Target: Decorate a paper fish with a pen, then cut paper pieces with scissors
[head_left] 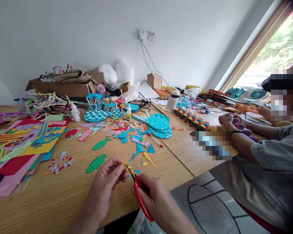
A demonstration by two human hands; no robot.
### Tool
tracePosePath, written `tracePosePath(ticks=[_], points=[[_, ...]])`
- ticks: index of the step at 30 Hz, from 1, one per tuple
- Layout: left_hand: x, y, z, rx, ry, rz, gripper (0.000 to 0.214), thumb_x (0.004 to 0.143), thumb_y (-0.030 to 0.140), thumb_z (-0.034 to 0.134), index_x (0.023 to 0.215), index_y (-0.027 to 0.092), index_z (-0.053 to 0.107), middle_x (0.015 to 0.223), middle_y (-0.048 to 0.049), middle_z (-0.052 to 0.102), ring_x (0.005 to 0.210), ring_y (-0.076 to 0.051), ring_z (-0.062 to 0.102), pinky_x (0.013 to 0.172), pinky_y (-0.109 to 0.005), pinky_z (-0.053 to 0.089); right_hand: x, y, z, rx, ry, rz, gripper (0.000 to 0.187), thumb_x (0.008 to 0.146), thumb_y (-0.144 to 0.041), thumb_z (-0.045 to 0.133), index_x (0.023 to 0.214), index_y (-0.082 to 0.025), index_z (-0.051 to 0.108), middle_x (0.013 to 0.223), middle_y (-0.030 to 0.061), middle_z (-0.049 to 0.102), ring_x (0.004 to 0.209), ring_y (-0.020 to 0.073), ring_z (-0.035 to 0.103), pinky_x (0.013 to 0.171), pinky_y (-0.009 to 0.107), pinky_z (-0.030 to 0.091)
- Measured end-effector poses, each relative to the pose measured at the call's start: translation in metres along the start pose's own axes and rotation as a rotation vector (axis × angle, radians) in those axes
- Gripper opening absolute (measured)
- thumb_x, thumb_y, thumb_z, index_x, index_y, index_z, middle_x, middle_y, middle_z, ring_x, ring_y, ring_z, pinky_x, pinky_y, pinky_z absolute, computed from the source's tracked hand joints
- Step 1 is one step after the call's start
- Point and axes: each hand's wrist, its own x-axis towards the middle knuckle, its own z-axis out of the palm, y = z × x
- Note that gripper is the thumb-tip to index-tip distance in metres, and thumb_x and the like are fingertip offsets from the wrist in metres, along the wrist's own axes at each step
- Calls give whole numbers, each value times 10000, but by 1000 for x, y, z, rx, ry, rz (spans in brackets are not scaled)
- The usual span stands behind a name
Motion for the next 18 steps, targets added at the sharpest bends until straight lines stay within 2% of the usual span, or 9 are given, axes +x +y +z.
tracePosePath(ticks=[4, 18], points=[[-1, 0, 1, 29, -42, 12, 137, 676, 278, 706, 695, 178, 614, 590, 34, 574, 559, -92, 505, 546, -190, 418, 0, -5, -3, 35, -39, -14, 182, 815, -253, 446, 647, -189, 416, 560, -47, 414, 497, 86, 338, 464, 195, 239], [-2, 1, 4, 105, -51, -25, 141, 642, 276, 720, 670, 177, 624, 584, 32, 567, 549, -97, 485, 539, -202, 412, 0, -5, -5, 28, -34, 4, 200, 811, -223, 453, 621, -182, 408, 538, -58, 380, 490, 77, 312, 457, 197, 224]])
